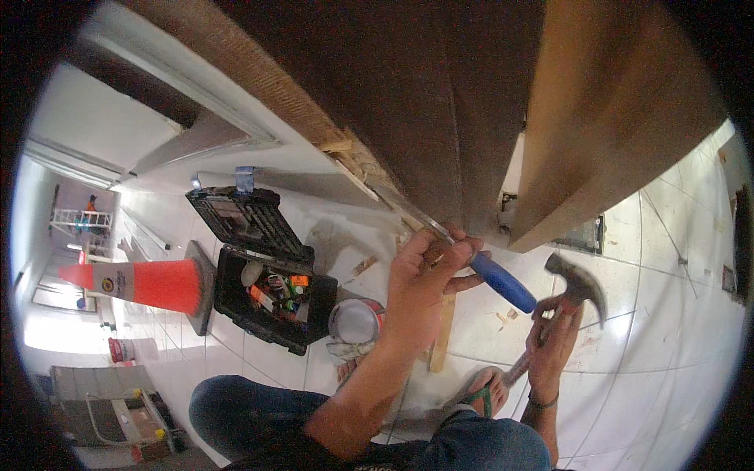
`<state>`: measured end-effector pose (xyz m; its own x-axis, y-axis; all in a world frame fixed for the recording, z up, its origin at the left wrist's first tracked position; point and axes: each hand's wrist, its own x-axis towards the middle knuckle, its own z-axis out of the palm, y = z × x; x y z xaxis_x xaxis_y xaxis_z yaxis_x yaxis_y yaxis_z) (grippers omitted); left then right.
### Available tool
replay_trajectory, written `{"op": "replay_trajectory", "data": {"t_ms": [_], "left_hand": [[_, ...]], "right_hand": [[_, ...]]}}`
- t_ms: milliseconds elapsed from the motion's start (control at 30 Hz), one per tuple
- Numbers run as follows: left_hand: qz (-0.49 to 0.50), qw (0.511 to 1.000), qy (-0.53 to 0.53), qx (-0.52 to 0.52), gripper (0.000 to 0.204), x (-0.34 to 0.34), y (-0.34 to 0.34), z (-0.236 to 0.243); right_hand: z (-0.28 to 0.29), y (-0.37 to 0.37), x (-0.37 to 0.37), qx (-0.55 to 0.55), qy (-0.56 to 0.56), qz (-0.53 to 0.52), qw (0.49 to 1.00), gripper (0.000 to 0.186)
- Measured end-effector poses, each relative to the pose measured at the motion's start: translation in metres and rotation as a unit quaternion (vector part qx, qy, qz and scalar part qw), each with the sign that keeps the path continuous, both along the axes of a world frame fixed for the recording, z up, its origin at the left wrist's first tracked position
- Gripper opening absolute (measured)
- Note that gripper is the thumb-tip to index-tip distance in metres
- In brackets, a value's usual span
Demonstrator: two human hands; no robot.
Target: The person uses a chisel and a hammer to remove wood from the bottom edge of a door frame, pulling away splinters by hand.
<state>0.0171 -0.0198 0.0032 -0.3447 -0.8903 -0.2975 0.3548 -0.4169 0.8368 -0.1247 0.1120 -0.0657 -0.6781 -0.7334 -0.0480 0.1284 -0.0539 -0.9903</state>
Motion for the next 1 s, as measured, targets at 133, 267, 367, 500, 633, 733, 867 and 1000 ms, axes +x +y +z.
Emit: {"op": "replay_trajectory", "data": {"t_ms": [133,267,367,500,633,733,867,1000], "left_hand": [[-0.012,1.000,-0.016,-0.007,0.020,-0.006,-0.002,-0.016],[0.027,0.999,-0.019,-0.038,0.030,-0.006,-0.005,-0.006],[0.032,0.999,-0.005,-0.044,0.034,-0.011,-0.006,-0.002],[0.011,0.998,0.005,-0.058,0.036,-0.001,-0.007,-0.009],[0.023,0.997,0.067,-0.030,0.044,0.001,-0.007,-0.005],[0.011,0.998,0.060,-0.019,0.050,0.004,-0.009,0.000],[0.017,0.998,0.031,-0.044,0.048,0.003,-0.013,0.007],[0.012,0.998,0.020,-0.050,0.047,0.008,-0.016,-0.004]], "right_hand": [[-0.058,0.036,-0.013,0.204,-0.028,0.105,0.973,0.037],[-0.109,0.045,0.020,0.304,0.148,0.224,0.914,0.038],[-0.135,0.059,0.046,0.377,0.197,0.265,0.865,0.036],[-0.115,0.055,0.073,0.457,0.273,0.361,0.766,0.029],[-0.138,0.066,0.072,0.382,0.344,0.354,0.781,0.030],[-0.145,0.064,0.068,0.356,0.407,0.383,0.749,0.033],[-0.103,0.048,0.009,0.242,0.281,0.158,0.915,0.037],[0.051,-0.042,0.016,0.004,0.177,0.045,0.983,0.034]]}}
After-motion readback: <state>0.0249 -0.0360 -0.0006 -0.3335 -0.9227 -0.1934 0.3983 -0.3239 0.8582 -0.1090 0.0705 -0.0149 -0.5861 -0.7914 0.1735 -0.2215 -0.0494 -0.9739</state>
